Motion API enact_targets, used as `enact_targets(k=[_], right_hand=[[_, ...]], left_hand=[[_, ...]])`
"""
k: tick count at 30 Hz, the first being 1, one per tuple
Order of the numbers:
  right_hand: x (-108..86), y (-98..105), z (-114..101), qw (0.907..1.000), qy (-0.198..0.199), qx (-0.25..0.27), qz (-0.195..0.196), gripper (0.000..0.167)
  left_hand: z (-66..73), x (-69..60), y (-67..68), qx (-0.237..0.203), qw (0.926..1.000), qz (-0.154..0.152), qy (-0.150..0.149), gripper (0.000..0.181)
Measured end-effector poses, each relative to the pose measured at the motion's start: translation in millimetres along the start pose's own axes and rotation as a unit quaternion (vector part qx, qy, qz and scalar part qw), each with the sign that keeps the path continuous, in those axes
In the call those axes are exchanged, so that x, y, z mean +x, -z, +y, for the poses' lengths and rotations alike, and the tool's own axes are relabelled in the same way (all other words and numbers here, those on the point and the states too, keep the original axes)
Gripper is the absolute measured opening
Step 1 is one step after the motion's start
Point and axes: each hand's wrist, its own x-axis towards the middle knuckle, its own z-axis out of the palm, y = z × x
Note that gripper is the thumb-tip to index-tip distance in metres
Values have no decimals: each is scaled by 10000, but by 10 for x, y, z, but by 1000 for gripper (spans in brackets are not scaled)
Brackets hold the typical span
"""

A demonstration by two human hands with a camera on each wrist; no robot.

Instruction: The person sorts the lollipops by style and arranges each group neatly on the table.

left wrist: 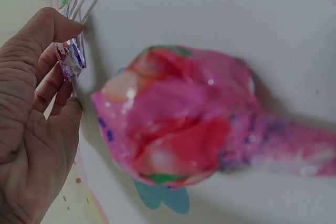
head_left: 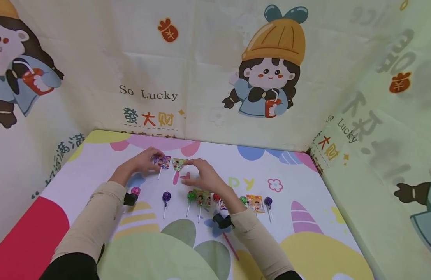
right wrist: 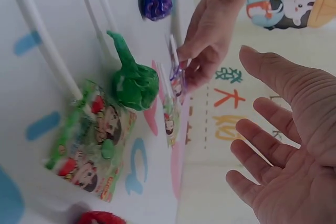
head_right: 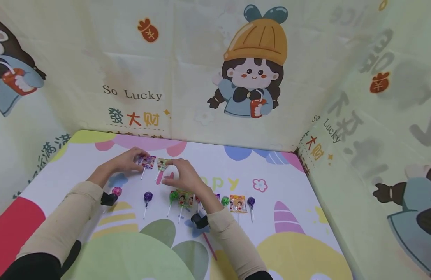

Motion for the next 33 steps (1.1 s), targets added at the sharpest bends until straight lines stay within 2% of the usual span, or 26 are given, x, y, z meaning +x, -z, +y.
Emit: enact_targets(k=[7, 15, 17, 22, 33], right_hand=[[-260, -1, -13, 9999, 143, 65, 52, 57], [-518, -64, 112, 9999, 125, 93, 5, 58], [-567, -81, 151, 9997, 227, 78, 9, 58], [-651, -123, 241, 9993, 373, 18, 1, 56], [-714, -217, 411, 9995, 250, -204, -13, 56]], left_hand=[[-9, 26, 1, 1, 10000, -5, 73, 56], [19, -13, -10, -24, 10000, 40, -3, 55], [23, -16, -10, -50, 10000, 56, 9, 55], [29, -24, -18, -76, 9999, 53, 50, 57], [27, -21, -8, -96, 9999, 24, 35, 56]])
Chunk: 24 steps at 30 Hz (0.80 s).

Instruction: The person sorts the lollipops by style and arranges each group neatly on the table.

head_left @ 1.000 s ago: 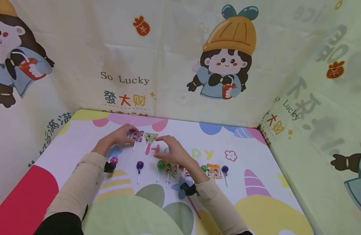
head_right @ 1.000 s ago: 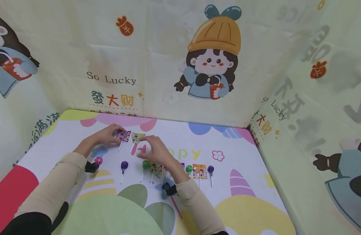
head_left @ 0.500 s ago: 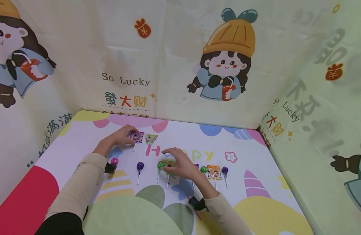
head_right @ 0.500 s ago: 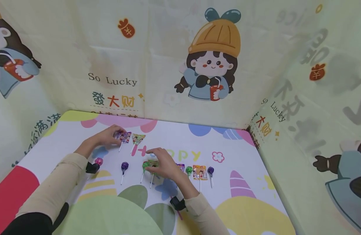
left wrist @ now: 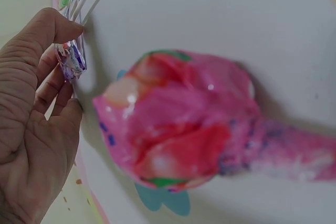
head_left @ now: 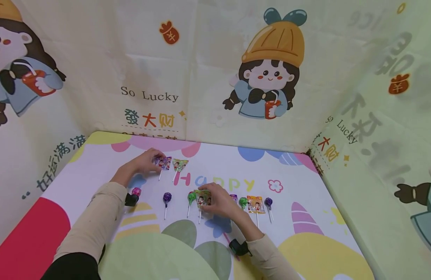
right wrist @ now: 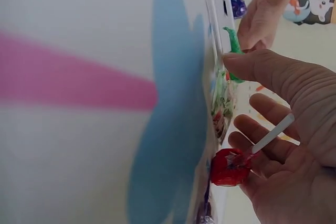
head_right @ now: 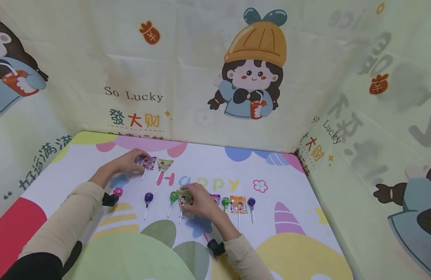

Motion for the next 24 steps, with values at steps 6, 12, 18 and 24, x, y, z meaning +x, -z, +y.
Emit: enact_targets(k=[6, 12, 18, 24], right_hand=[[-15, -35, 51, 9999, 120, -115, -13, 56], [-42, -30, 67, 9995, 159, -224, -129, 57], [-51, -18, 103, 9991, 290, -237, -205, 56], [-34, -22, 138, 9985, 319, -425, -165, 53]], left_hand=[[3, 7, -15, 2, 10000, -15, 80, 57], [7, 6, -33, -16, 9998, -13, 181, 58], [22, -11, -43, 4, 9999, -2, 148, 57], [16, -16, -41, 70, 9999, 15, 127, 57]])
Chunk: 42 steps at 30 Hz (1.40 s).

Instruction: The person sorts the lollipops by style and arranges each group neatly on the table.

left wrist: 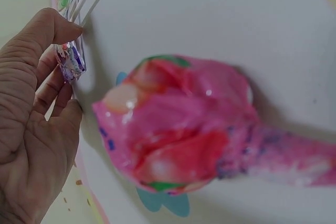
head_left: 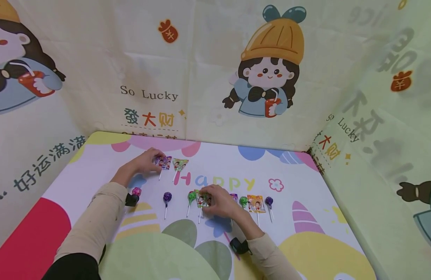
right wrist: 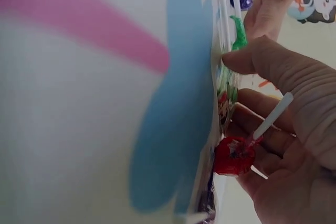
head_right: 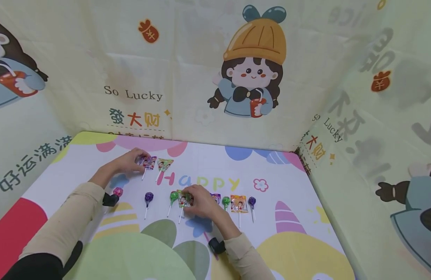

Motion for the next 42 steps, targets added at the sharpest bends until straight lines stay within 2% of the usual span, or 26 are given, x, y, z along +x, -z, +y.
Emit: enact_targets(k=[14, 23, 28, 32, 37, 42], right_hand=[[107, 81, -51, 9945, 105, -1017, -240, 50], [132, 71, -24, 9900, 253, -1351, -312, 50], [127, 60, 19, 9909, 344, -1279, -238, 51], [120, 67, 51, 9935, 219, -1102, -190, 52], [134, 120, 51, 9956, 68, -929, -32, 51], [178, 193, 54, 9961, 151, -869, 86, 51]], left_hand=[[-13, 14, 1, 24, 10000, 5, -23, 57], [-34, 38, -16, -23, 10000, 3, 39, 57], [-37, 32, -19, 37, 10000, -7, 53, 56], [-34, 27, -16, -8, 10000, -2, 47, 56], [-40, 30, -16, 14, 10000, 19, 16, 56], [-26, 21, -10, -21, 10000, 10, 3, 56]])
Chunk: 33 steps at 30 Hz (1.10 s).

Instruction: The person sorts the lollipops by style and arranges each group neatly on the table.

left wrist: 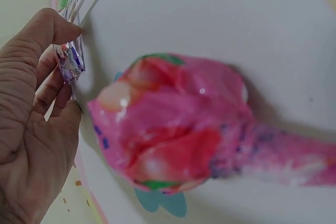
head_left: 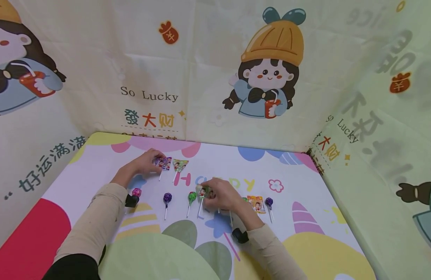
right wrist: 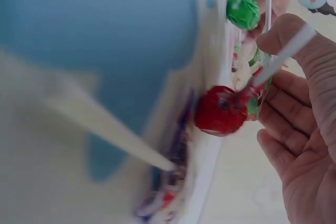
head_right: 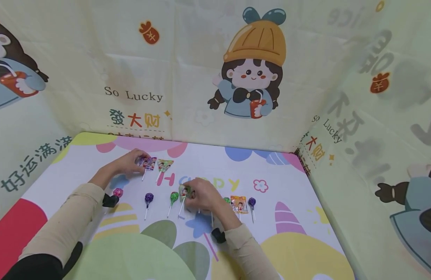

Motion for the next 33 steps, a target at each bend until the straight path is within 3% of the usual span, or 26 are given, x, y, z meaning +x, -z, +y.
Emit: enact_targets(k=[6, 13, 21, 33], right_hand=[[122, 104, 24, 9996, 176, -7, 210, 50], [282, 182, 46, 9998, 11, 185, 125, 51], [452, 167, 75, 9999, -153, 31, 60, 55], [674, 106, 170, 9990, -382, 208, -64, 55]], left_hand=[[17, -15, 7, -47, 10000, 26, 4, 56], [14, -22, 7, -90, 10000, -1, -19, 57], [18, -37, 8, 36, 9996, 87, -262, 57], [42, -42, 24, 14, 9998, 41, -204, 61]])
